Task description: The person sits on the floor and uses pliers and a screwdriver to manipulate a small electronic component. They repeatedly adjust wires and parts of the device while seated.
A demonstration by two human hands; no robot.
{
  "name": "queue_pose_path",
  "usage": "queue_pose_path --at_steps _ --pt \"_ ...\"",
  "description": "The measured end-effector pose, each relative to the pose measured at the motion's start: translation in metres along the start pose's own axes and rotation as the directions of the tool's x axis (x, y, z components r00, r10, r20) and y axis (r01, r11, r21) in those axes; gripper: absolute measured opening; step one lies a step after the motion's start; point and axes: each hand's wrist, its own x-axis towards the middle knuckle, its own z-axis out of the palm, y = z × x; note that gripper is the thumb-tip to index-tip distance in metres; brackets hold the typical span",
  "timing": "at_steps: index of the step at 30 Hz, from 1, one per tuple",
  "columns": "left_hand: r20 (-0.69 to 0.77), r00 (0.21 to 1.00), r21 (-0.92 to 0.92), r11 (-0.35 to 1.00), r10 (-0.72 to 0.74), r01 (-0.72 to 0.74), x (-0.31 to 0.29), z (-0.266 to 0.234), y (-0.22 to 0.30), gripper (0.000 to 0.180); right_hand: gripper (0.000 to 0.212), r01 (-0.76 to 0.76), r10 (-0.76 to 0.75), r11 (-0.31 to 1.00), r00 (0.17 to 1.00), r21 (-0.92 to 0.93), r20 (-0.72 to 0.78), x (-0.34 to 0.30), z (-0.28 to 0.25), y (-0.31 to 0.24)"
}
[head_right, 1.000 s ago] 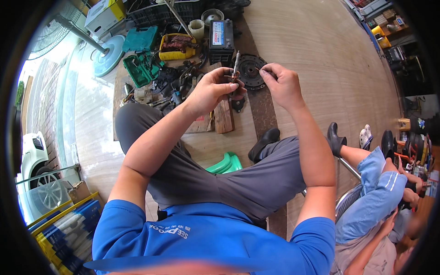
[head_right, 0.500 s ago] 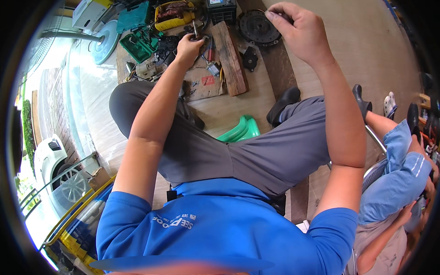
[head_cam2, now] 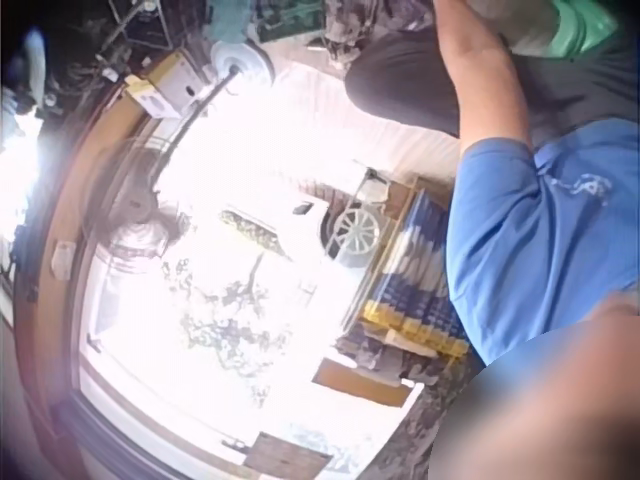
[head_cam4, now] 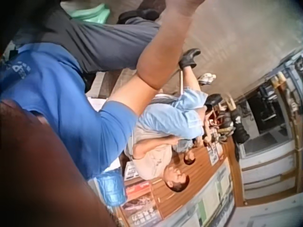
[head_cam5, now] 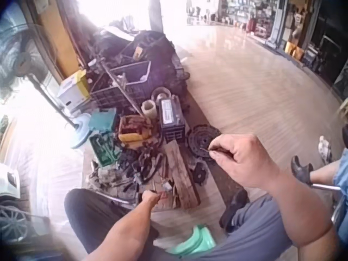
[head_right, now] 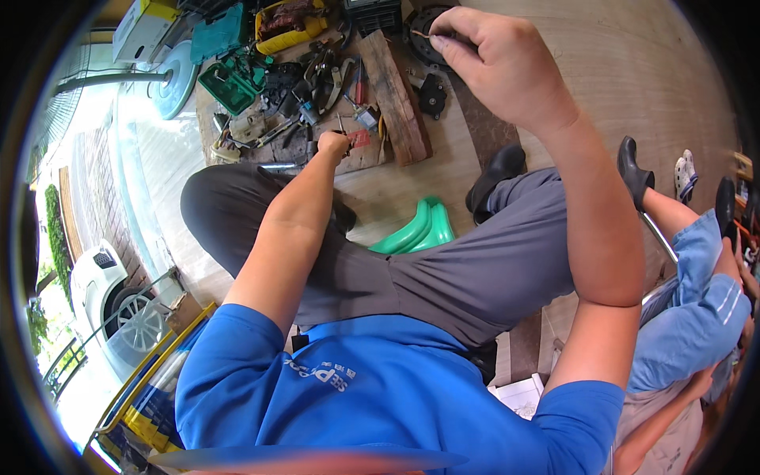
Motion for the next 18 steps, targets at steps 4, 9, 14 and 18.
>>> queue_pose_path --at_steps 4,9,14,18 --pt "-0.032 0.999 -0.002 1.000 0.017 -0.018 -0.002 0.001 0.005 0.027 0.014 0.047 -0.047 0.999 0.999 -0.010 -0.023 0.005 0.007 0.005" --pt "-0.057 0.998 0.070 0.998 -0.002 0.006 0.017 0.013 -0.005 0.022 0.014 0.031 -0.030 0.999 0.999 -0.044 0.016 0.004 0.007 0.008" --pt "-0.293 0.956 0.028 1.000 0.010 -0.002 0.038 0.008 -0.006 0.020 0.014 0.063 -0.062 0.998 0.998 -0.013 0.024 0.009 0.018 0.013" --pt "-0.072 0.963 -0.898 0.403 0.261 -0.177 -0.039 -0.066 0.125 0.023 0.015 -0.025 0.025 1.000 0.999 0.004 -0.028 0.004 0.023 0.021"
